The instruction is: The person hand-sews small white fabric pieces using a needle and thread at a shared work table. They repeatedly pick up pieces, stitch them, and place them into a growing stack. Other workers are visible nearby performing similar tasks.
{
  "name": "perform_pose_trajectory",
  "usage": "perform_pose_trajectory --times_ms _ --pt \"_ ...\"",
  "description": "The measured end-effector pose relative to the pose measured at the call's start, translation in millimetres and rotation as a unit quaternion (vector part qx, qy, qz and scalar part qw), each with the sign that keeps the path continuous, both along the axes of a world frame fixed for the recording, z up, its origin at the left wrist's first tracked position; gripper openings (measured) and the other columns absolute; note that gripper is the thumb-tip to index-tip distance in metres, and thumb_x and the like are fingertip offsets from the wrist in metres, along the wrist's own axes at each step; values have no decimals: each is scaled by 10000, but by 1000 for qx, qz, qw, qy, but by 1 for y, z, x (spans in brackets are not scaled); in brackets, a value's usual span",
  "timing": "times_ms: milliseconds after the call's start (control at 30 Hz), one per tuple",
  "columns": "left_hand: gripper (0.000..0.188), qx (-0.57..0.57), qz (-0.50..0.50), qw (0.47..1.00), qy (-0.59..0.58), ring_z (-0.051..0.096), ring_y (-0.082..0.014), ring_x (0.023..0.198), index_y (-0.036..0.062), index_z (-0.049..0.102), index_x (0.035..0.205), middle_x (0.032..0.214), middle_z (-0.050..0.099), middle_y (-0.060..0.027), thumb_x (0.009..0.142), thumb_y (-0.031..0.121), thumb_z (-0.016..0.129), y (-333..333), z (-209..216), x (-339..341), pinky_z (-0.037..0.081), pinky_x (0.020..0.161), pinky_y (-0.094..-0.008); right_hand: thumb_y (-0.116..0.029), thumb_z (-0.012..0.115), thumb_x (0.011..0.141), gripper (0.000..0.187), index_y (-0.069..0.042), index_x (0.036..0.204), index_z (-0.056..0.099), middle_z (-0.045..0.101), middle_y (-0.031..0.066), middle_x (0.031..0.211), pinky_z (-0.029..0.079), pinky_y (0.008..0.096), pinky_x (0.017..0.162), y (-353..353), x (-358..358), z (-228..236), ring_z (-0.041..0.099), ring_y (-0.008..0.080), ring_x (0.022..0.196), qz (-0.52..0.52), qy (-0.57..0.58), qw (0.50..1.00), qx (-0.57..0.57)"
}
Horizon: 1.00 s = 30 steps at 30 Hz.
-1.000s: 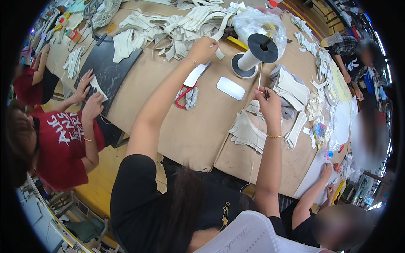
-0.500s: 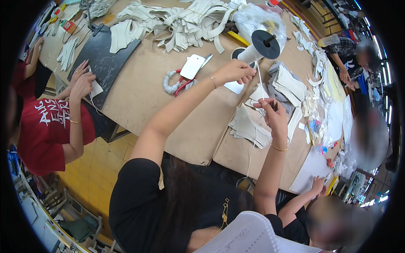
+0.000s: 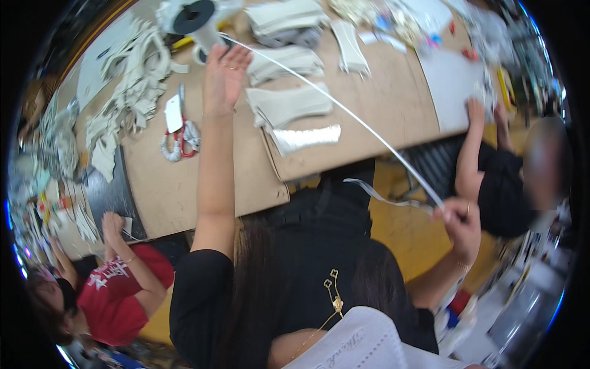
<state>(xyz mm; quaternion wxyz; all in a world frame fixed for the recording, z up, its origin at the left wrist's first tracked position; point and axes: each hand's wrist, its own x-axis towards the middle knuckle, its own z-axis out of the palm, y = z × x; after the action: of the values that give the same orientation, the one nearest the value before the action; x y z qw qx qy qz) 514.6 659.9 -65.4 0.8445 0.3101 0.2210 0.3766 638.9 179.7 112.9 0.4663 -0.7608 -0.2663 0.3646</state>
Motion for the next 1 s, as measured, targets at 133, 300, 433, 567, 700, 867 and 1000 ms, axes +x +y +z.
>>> perform_pose_trajectory --times_ms 133,300,433,567,700,867,1000 --pt "222 401 97 866 284 610 -204 945 3 596 1071 965 613 -86 964 197 614 -97 -23 -20 487 825 -348 -174 594 968 198 -1 1011 682 681 50 721 271 159 398 1 28 -27 373 -12 430 -116 10 991 62" --pt "263 709 -85 624 318 584 -310 1027 36 665 1045 1049 626 -125 801 111 726 -170 -37 -39 473 877 -386 -142 609 963 182 11 1016 694 681 51 704 318 148 439 -7 33 -27 436 -5 467 -2 67 998 4" --pt "245 795 -129 485 341 562 -285 1048 23 634 1011 1046 607 -126 814 152 701 -170 -35 -30 458 898 -367 -118 643 937 173 40 974 703 696 65 731 469 196 569 -12 17 -32 606 69 599 26 66 997 11" --pt "192 843 -218 336 359 583 -299 939 10 613 981 961 605 -122 808 87 638 -169 -34 -24 485 830 -379 -92 670 895 146 48 894 711 694 92 729 509 238 634 -51 1 -32 663 136 663 1 52 999 -2" --pt "237 865 -212 330 312 613 -330 877 13 615 1024 917 627 -127 790 40 596 -166 -30 -24 501 784 -418 -111 693 838 146 35 836 685 660 89 692 492 235 613 -156 -17 -6 629 123 629 -170 -42 984 11" --pt "342 765 -188 547 284 631 -381 965 18 628 1163 1054 664 -203 825 49 583 -109 -17 -12 498 870 -442 -205 642 891 192 -17 924 660 554 15 680 307 214 553 -295 -36 47 407 63 569 -371 -154 915 35" --pt "435 805 -176 433 365 606 -383 1053 46 617 1263 1162 636 -214 830 88 635 -46 -11 11 480 922 -440 -379 643 917 288 -120 1025 707 490 -64 677 183 221 531 -353 -60 118 265 34 551 -527 -301 740 -290"
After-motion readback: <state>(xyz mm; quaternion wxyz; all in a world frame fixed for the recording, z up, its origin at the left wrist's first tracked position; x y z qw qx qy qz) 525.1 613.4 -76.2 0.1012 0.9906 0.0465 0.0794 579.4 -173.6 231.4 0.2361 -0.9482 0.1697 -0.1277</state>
